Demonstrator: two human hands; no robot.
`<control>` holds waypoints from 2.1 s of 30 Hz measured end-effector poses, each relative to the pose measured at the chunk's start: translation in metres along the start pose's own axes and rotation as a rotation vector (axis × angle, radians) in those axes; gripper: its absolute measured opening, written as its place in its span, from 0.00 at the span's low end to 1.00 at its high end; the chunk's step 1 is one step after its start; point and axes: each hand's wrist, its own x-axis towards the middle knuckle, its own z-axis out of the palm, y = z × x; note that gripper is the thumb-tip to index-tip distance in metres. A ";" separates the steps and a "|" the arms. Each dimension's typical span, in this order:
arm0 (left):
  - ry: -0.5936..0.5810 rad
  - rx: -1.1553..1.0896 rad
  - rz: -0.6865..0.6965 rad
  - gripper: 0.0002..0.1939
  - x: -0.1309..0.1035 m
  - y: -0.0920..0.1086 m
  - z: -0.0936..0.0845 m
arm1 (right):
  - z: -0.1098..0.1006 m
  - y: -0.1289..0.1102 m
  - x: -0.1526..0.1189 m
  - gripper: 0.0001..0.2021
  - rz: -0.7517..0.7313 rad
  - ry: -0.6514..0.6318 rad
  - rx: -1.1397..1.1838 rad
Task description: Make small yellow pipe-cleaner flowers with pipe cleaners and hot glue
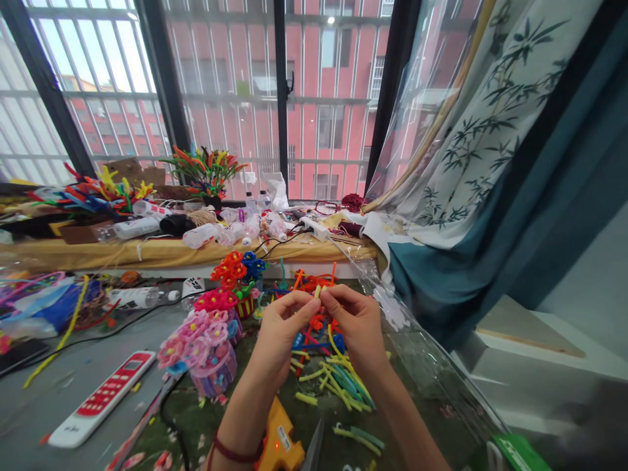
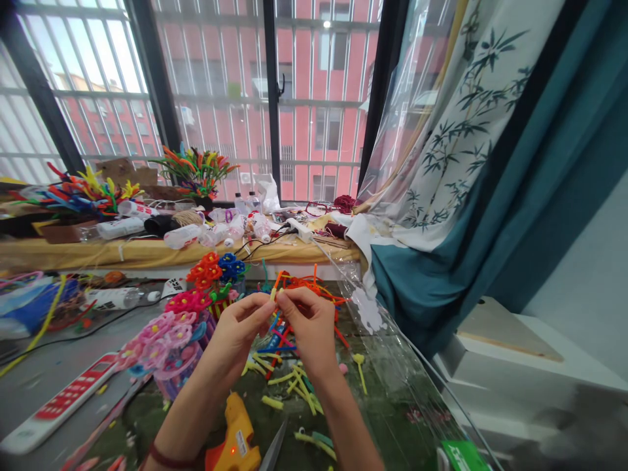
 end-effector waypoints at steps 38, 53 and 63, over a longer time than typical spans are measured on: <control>0.143 0.645 0.467 0.04 -0.007 -0.010 0.001 | 0.011 0.014 -0.004 0.11 0.032 0.202 0.056; 0.129 0.855 0.650 0.06 -0.006 -0.010 -0.001 | 0.012 0.015 -0.004 0.09 0.074 0.224 0.108; 0.139 0.957 0.699 0.08 -0.004 -0.014 -0.005 | 0.017 0.019 -0.006 0.10 0.114 0.281 0.164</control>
